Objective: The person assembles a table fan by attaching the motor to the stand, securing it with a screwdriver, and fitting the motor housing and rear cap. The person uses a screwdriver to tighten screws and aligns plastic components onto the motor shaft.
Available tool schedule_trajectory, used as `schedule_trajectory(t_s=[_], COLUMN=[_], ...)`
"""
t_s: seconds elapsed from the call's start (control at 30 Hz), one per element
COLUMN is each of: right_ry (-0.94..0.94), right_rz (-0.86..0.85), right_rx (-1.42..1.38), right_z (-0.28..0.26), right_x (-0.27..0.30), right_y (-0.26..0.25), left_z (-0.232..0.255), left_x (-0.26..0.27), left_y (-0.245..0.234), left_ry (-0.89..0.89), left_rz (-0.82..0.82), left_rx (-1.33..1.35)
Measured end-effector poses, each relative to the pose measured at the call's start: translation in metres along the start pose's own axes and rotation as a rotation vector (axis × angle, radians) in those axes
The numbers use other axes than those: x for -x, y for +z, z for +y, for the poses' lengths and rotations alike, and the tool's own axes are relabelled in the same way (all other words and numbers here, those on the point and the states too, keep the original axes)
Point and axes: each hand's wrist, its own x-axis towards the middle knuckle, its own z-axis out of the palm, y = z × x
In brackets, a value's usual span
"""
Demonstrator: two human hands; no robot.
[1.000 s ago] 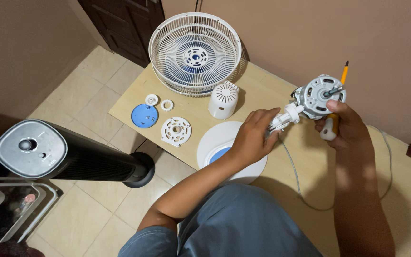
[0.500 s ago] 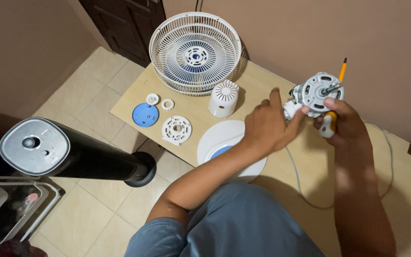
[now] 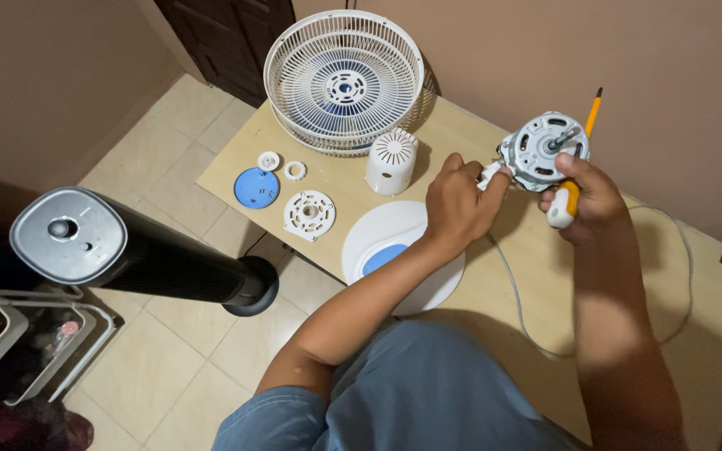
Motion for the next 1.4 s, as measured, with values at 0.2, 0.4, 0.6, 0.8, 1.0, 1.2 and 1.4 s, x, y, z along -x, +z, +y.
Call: schedule_trajectory(t_s=[0.2,0.4,0.6,0.8,1.0,1.2,1.4], right_ry=[-0.053,-0.102,-0.203,-0.272,-0.338,-0.434,-0.590], right_rz=[0.055,-0.001,0.043,0.056,0.027,0.006,-0.001], right_rx=[0.074,0.154,0.287,0.369,0.424,0.489,0.695], right_z=[-0.001,-0.015,-0.033,-0.037,-0.034,-0.028,-0.026], right_x=[0.003,0.012,0.029,0.034,0.035,0.035,0.036], right_y=[0.008,0.030,0.063,0.078,0.081,0.083,0.086], left_z=[0.001,0.000,-0.007,-0.029,-0.044,-0.053,-0.056], left_x=[0.001,0.008,0.009,0.003,0.000,0.003,0.007], left_y=[0.005,-0.012,-0.021,-0.025,-0.027,-0.032,-0.033], left_ry=[0.053,-0.063,-0.061,0.061,0.062,0.162,0.154], left_rz=[0.153,-0.062,-0.203,-0.281,-0.358,-0.387,-0.381], left_rx=[0.064,0.037,0.176,0.275,0.330,0.358,0.410])
